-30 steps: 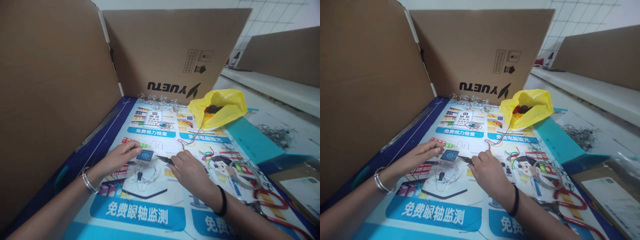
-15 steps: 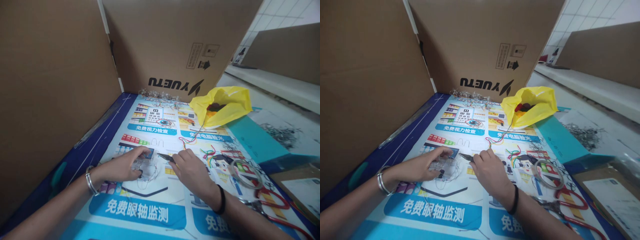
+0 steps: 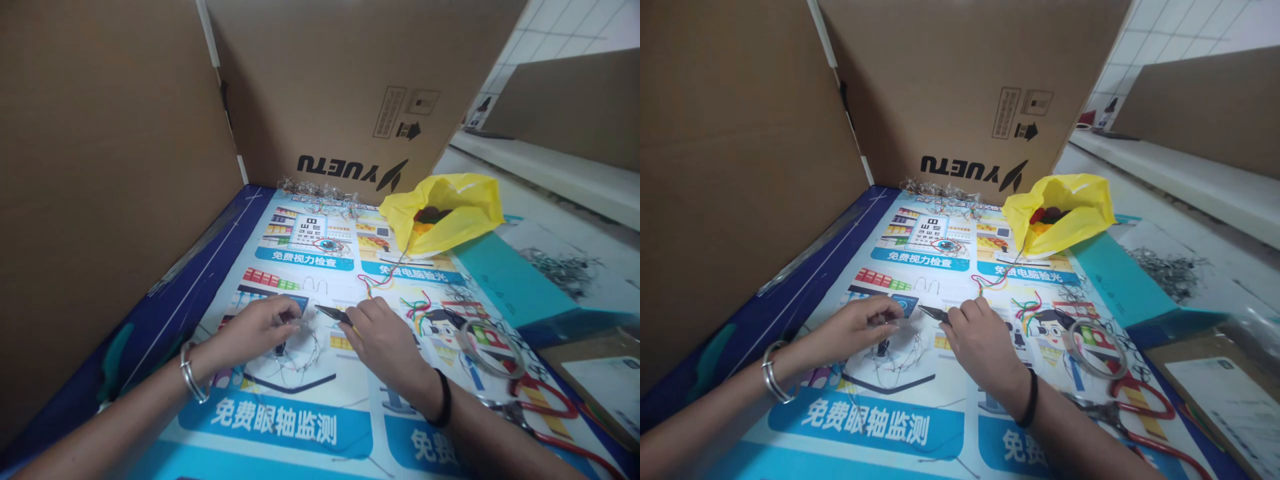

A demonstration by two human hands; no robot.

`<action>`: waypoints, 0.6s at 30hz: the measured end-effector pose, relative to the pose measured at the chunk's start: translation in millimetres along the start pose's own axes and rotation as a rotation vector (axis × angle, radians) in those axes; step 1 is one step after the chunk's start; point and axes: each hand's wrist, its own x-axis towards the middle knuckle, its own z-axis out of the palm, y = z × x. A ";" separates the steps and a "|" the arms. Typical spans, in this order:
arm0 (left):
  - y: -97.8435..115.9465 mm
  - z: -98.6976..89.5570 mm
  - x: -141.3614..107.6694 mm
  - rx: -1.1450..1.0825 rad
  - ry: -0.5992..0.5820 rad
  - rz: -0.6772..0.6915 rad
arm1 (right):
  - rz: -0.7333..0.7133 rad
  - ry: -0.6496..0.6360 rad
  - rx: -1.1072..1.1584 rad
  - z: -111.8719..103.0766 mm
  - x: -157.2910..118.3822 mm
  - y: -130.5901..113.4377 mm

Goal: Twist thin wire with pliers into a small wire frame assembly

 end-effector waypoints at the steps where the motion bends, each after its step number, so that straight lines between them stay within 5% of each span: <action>1: -1.0 0.2 0.4 -0.005 0.008 -0.009 | -0.003 0.005 0.003 -0.2 -0.1 0.1; 18: -13.5 8.3 5.1 -0.097 0.027 -0.069 | -0.084 0.046 -0.040 1.8 1.0 -9.1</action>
